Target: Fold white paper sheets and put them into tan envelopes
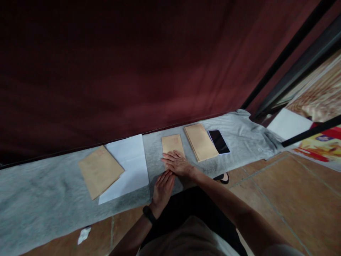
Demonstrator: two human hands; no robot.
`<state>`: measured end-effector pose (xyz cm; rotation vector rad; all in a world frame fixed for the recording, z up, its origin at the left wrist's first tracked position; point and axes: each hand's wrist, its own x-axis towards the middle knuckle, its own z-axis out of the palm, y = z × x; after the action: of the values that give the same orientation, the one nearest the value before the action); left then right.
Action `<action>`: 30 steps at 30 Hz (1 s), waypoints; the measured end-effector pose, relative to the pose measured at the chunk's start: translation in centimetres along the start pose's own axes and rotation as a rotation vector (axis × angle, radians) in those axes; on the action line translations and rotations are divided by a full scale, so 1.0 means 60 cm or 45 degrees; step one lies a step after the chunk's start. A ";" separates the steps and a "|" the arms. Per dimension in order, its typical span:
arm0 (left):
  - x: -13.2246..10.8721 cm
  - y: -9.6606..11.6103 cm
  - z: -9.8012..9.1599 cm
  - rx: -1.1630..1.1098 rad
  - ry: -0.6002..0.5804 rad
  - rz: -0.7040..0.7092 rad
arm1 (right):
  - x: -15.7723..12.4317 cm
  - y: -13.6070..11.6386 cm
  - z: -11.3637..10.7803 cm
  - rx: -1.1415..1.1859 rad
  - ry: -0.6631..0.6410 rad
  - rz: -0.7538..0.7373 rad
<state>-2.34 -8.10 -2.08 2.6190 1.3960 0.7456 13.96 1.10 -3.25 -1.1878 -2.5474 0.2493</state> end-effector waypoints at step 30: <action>0.061 -0.008 -0.022 0.020 -0.211 -0.051 | -0.156 -0.026 -0.030 0.112 0.179 0.187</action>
<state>-1.63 -5.10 0.33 2.5878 1.4080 0.5017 19.14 -7.03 -3.11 -1.3123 -2.3089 0.2976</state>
